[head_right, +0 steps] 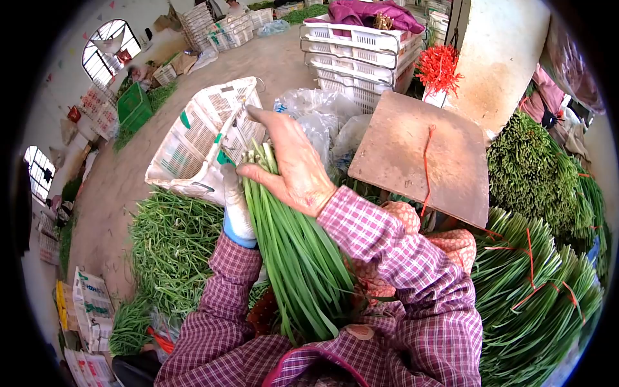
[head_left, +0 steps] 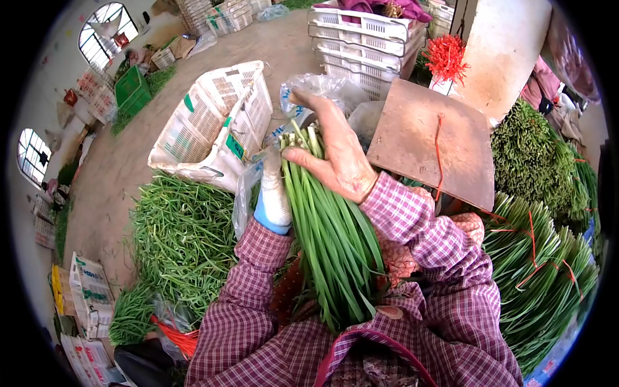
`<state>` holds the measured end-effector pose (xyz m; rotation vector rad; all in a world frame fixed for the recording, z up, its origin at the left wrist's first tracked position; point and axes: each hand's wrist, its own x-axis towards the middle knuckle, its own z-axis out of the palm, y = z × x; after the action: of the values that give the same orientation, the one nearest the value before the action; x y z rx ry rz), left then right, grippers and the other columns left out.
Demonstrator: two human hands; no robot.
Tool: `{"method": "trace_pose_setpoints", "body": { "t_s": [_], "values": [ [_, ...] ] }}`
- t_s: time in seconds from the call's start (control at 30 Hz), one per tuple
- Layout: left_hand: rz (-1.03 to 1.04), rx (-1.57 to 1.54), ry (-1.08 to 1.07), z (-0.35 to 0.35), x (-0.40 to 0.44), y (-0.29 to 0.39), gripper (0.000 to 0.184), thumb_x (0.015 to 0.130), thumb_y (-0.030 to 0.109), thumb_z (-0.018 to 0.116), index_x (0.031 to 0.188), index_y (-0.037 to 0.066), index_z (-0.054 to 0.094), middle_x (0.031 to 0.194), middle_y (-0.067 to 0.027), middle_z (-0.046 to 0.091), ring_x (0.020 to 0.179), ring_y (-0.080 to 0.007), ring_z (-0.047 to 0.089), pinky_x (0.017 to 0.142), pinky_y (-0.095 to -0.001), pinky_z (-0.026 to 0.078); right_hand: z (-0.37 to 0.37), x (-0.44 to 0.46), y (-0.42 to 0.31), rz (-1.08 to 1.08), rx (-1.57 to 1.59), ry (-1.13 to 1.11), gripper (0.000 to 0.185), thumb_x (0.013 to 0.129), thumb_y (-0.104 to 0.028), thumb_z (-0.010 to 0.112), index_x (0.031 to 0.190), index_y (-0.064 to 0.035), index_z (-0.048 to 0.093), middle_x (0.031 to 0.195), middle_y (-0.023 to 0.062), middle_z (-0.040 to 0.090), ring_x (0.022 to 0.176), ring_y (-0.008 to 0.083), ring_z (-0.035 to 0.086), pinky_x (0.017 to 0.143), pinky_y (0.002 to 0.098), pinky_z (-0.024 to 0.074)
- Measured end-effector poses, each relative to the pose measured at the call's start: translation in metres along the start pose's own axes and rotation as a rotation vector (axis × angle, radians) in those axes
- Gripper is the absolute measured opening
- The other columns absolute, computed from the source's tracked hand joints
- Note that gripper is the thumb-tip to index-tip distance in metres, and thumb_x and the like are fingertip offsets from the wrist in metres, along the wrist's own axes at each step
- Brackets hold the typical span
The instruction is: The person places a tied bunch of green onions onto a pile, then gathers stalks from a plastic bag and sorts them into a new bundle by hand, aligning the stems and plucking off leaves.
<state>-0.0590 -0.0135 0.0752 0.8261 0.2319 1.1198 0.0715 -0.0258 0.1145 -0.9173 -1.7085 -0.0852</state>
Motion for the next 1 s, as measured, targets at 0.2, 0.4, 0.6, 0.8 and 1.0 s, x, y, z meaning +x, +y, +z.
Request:
{"method": "trace_pose_setpoints", "body": {
  "t_s": [0.2, 0.4, 0.6, 0.8, 1.0],
  "values": [
    [0.005, 0.234, -0.045, 0.000, -0.003, 0.004, 0.104, 0.072, 0.080, 0.048, 0.140, 0.003, 0.031, 0.135, -0.0163, 0.044, 0.120, -0.0271, 0.049, 0.099, -0.0404, 0.044, -0.011, 0.013, 0.012, -0.048, -0.030, -0.351, 0.033, 0.091, -0.030, 0.053, 0.116, -0.0092, 0.059, 0.097, 0.0130, 0.061, 0.093, 0.0315, 0.060, 0.078, 0.0423, 0.0494],
    [-0.366, 0.185, -0.211, -0.003, -0.006, 0.002, 0.111, 0.070, 0.086, 0.039, 0.136, -0.003, 0.034, 0.123, -0.0226, 0.053, 0.110, -0.0331, 0.057, 0.093, -0.0469, 0.050, -0.017, 0.016, 0.023, 0.003, 0.029, -0.565, 0.029, 0.093, -0.026, 0.052, 0.111, -0.0061, 0.063, 0.099, 0.0176, 0.065, 0.084, 0.0336, 0.064, 0.074, 0.0396, 0.0517],
    [-0.370, -0.126, -0.200, -0.012, -0.001, -0.011, 0.087, 0.078, 0.069, 0.053, 0.128, -0.002, 0.046, 0.116, -0.0204, 0.059, 0.098, -0.0331, 0.062, 0.088, -0.0470, 0.052, -0.024, 0.021, 0.038, 0.280, 0.280, -0.533, 0.049, 0.097, -0.045, 0.037, 0.128, -0.0089, 0.051, 0.116, 0.0151, 0.062, 0.098, 0.0293, 0.064, 0.089, 0.0372, 0.0493],
    [-0.385, -0.060, -0.333, -0.021, 0.003, -0.011, 0.095, 0.077, 0.068, 0.056, 0.135, -0.004, 0.036, 0.122, -0.0250, 0.054, 0.108, -0.0339, 0.058, 0.091, -0.0464, 0.051, -0.019, 0.020, 0.024, 0.191, -0.004, -0.818, 0.047, 0.098, -0.043, 0.037, 0.118, -0.0072, 0.060, 0.113, 0.0155, 0.063, 0.109, 0.0331, 0.057, 0.088, 0.0408, 0.0480],
    [-0.340, -0.094, -0.362, -0.012, -0.009, -0.011, 0.087, 0.079, 0.061, 0.058, 0.131, -0.006, 0.040, 0.118, -0.0248, 0.056, 0.104, -0.0331, 0.060, 0.090, -0.0447, 0.051, -0.015, 0.017, 0.028, -0.070, -0.051, -0.717, 0.044, 0.097, -0.043, 0.040, 0.113, -0.0100, 0.064, 0.102, 0.0118, 0.065, 0.100, 0.0323, 0.058, 0.088, 0.0397, 0.0469]
  ]
}}
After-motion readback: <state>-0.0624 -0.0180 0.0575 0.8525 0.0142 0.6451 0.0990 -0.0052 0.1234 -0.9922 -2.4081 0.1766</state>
